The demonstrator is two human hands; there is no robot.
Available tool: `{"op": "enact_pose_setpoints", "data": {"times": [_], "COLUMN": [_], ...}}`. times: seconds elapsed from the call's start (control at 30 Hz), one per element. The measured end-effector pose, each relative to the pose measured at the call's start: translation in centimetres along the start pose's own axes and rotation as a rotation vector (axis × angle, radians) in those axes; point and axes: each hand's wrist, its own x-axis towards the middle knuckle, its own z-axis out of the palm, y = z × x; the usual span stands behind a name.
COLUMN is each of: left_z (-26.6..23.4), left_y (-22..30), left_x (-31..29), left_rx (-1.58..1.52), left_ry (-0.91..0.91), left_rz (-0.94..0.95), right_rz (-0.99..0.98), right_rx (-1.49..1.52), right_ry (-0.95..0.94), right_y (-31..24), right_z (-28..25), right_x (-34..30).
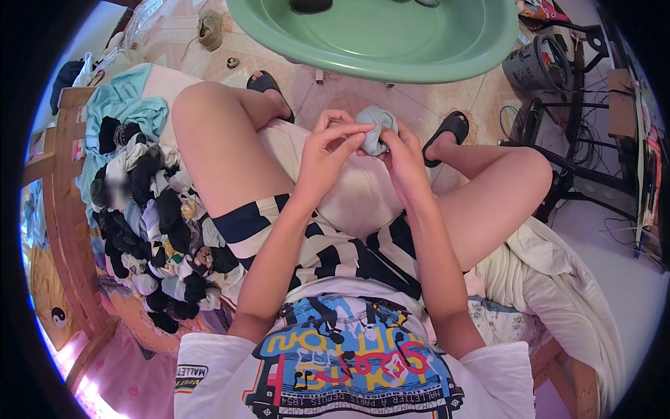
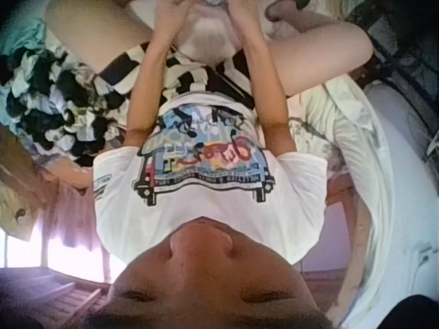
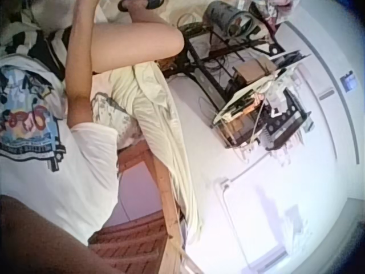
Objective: The person folds pairs of socks together by hand, rolling the opening of one sock over the other, and places each finished pair into a green basin while sitting on a bed.
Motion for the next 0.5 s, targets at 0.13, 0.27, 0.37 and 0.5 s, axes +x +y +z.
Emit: {"op": "enact_pose_setpoints", "data": {"times": [0.13,0.27,0.37,0.5], "left_z": [0.6,1.0,1.8,0.5], "left_y": [-0.1,0.3,0.4,-0.3], "left_x": [0.0,-0.4,-0.4,0.1], "left_rx": [0.007,-0.095,-0.070,-0.044], "left_ry": [0.072,0.130,0.263,0.150], "left_rz": [0.026,-0.139,-0.008,-0.104], "right_rz": [-0.112,-0.277,-0.313,-0.333], "right_rx": [-0.161,-0.181,-0.316,-0.520], "right_ry": [0.060,0.066,0.071,0.073], "right_y": [0.0,0.6,0.5,-0.1], "right_z": [0.7,1.0,1.4,1.8], "right_x": [-0.5,-0.7,-1.0,-1.7]}}
